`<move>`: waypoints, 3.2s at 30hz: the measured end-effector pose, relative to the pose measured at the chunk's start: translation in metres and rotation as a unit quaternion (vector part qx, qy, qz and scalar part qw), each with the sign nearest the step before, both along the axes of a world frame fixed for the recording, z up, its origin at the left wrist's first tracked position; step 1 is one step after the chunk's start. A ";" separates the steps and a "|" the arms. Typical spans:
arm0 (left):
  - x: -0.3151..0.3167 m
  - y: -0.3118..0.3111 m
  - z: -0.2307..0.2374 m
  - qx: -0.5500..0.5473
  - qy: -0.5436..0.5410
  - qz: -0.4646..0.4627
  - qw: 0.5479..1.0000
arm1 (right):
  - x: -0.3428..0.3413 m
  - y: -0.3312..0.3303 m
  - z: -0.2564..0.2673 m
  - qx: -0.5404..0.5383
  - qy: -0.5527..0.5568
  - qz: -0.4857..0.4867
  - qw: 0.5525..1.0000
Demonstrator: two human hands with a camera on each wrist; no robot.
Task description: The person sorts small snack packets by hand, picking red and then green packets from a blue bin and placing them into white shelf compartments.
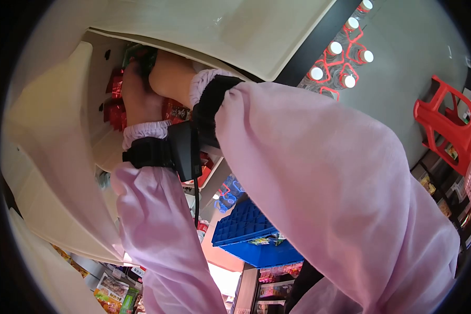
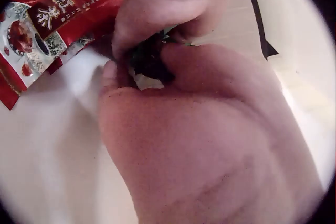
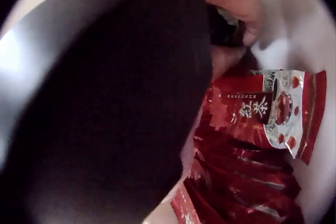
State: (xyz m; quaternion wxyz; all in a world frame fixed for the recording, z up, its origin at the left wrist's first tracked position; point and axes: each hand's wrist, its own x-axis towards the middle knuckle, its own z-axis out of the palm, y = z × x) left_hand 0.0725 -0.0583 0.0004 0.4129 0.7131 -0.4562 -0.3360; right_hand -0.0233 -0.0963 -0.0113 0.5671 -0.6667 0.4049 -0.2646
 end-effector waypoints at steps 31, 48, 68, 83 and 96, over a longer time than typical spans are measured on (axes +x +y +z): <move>0.002 -0.018 0.001 -0.002 0.364 0.253 0.896 | 0.010 -0.019 -0.021 0.037 -0.028 0.008 0.999; 0.013 -0.010 -0.004 0.013 0.413 0.190 0.890 | 0.005 -0.015 -0.028 -0.175 0.127 0.171 0.961; 0.018 -0.004 -0.014 0.041 0.406 0.261 0.875 | -0.007 -0.012 -0.009 -0.028 0.043 0.084 0.995; 0.012 -0.032 -0.007 0.009 0.401 0.277 0.873 | 0.001 -0.009 -0.007 -0.034 0.034 0.082 0.995; 0.000 -0.035 0.007 0.039 0.368 0.310 0.876 | 0.002 -0.008 -0.005 -0.037 0.027 0.087 0.995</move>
